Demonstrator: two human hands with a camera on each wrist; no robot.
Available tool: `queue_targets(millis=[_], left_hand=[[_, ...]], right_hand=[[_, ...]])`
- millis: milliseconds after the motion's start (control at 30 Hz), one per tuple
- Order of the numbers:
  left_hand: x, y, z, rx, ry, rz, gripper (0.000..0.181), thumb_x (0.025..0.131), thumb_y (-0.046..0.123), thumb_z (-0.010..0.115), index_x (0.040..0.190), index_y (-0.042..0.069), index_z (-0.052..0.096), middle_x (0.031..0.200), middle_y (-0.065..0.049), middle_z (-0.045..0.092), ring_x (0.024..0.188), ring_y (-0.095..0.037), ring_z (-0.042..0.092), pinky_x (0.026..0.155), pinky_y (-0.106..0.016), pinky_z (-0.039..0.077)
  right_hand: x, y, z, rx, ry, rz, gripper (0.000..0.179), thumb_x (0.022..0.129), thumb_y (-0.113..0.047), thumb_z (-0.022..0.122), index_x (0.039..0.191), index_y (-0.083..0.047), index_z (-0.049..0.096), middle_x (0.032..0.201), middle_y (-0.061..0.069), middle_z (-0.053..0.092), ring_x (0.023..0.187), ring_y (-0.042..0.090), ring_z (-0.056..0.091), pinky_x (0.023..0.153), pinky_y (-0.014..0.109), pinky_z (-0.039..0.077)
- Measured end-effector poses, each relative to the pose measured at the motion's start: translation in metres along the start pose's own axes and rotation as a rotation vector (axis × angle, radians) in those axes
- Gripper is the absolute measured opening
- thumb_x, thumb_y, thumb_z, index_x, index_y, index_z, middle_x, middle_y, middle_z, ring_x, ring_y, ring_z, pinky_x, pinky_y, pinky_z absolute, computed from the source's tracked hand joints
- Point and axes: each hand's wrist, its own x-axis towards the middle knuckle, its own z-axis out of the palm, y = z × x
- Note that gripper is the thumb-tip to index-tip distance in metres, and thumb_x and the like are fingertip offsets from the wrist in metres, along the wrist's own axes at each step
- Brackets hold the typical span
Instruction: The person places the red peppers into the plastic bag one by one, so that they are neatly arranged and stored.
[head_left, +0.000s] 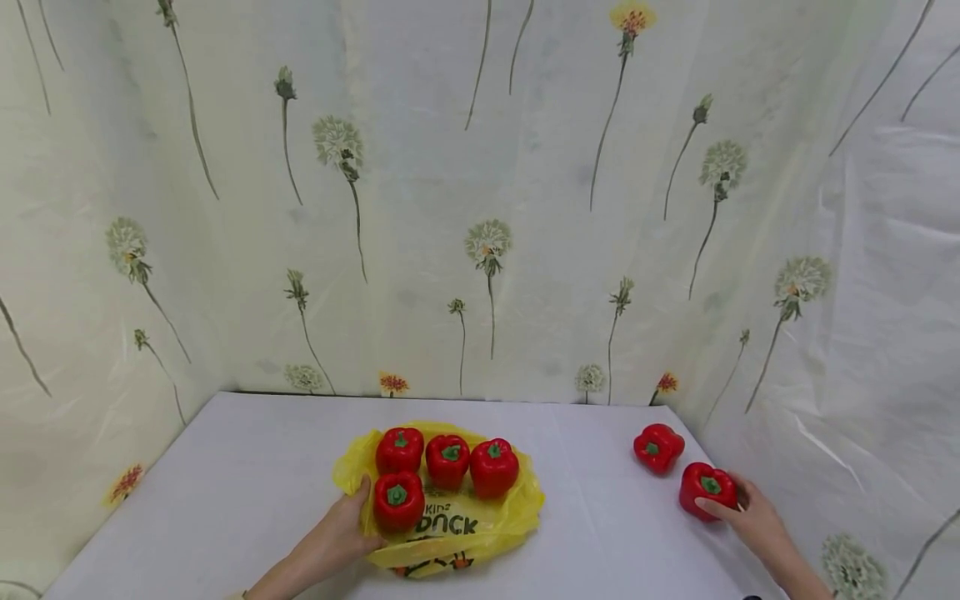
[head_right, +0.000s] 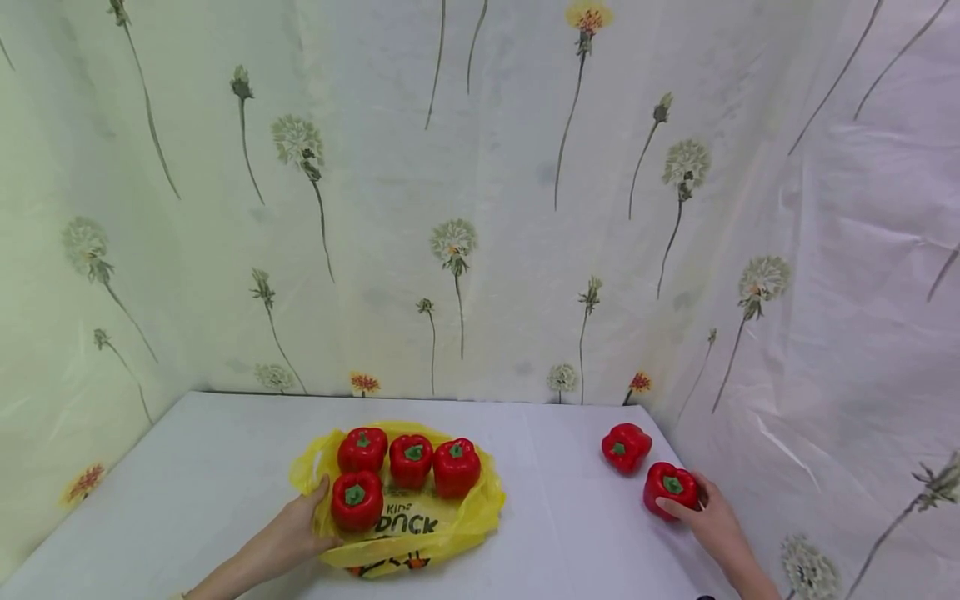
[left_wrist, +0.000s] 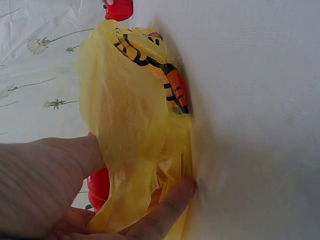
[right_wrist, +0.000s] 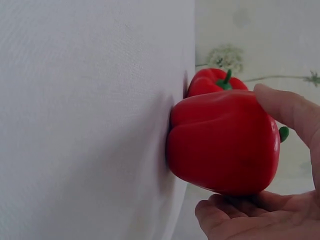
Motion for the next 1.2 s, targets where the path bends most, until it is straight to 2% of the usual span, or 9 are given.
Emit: queue_targets(millis=[233,600,700,900,933,1033,1133,1200], left_hand=[[0.0,-0.002,0.002,0.003,0.007,0.009,0.101,0.069,0.009,0.086,0.144,-0.017,0.023,0.144,-0.035,0.038,0.133,-0.048,0.039,0.1,-0.054,0.043],[-0.002,-0.002,0.001,0.011,0.012,0.022,0.101,0.069,0.01,0.085,0.144,-0.017,0.023,0.143,-0.034,0.04,0.132,-0.047,0.04,0.101,-0.055,0.042],[-0.002,-0.002,0.001,0.011,0.012,0.024,0.101,0.069,0.009,0.085,0.144,-0.018,0.023,0.143,-0.035,0.04,0.132,-0.047,0.04,0.101,-0.055,0.042],[-0.003,-0.001,0.001,0.022,0.02,0.031,0.101,0.068,0.009,0.086,0.143,-0.018,0.024,0.143,-0.035,0.04,0.132,-0.047,0.041,0.102,-0.055,0.041],[-0.003,-0.001,0.001,0.024,0.022,0.032,0.101,0.068,0.009,0.086,0.143,-0.018,0.024,0.143,-0.035,0.04,0.132,-0.047,0.041,0.102,-0.056,0.041],[-0.003,-0.001,0.001,0.027,0.024,0.033,0.101,0.068,0.01,0.086,0.143,-0.018,0.025,0.143,-0.035,0.039,0.132,-0.047,0.041,0.102,-0.056,0.041],[-0.003,0.0,0.001,0.03,0.026,0.034,0.101,0.068,0.01,0.086,0.143,-0.018,0.025,0.143,-0.035,0.039,0.132,-0.047,0.04,0.102,-0.056,0.04],[-0.003,0.0,0.001,0.03,0.027,0.035,0.1,0.068,0.01,0.086,0.143,-0.018,0.025,0.143,-0.035,0.039,0.132,-0.047,0.04,0.102,-0.056,0.04]], right_hand=[[0.003,0.003,0.007,0.011,0.061,0.022,0.126,0.073,-0.055,0.077,0.149,0.01,0.0,0.146,0.039,0.014,0.132,0.054,0.017,0.103,0.063,0.032],[0.002,-0.004,0.013,0.02,0.153,0.061,0.112,0.08,-0.042,0.076,0.149,0.01,0.006,0.144,0.039,0.019,0.132,0.052,0.02,0.105,0.063,0.032],[0.008,0.002,0.014,0.031,0.169,0.081,0.112,0.078,-0.041,0.078,0.15,0.008,0.007,0.145,0.038,0.02,0.133,0.052,0.021,0.104,0.063,0.034],[0.038,0.026,0.018,0.035,0.187,0.117,0.117,0.074,-0.043,0.081,0.151,0.005,0.009,0.146,0.036,0.022,0.13,0.052,0.024,0.098,0.062,0.04],[0.038,0.026,0.018,0.037,0.185,0.125,0.117,0.074,-0.045,0.081,0.152,0.005,0.008,0.146,0.036,0.022,0.13,0.052,0.025,0.099,0.062,0.04],[0.023,0.012,0.018,0.064,0.164,0.124,0.117,0.075,-0.047,0.079,0.151,0.006,0.007,0.145,0.036,0.021,0.13,0.052,0.024,0.101,0.063,0.037],[-0.002,-0.01,0.016,0.075,0.138,0.105,0.114,0.078,-0.049,0.075,0.15,0.008,0.007,0.145,0.037,0.021,0.131,0.052,0.023,0.104,0.062,0.034],[-0.009,-0.016,0.015,0.069,0.116,0.091,0.115,0.079,-0.051,0.074,0.15,0.009,0.007,0.144,0.038,0.021,0.13,0.052,0.023,0.104,0.061,0.034]])
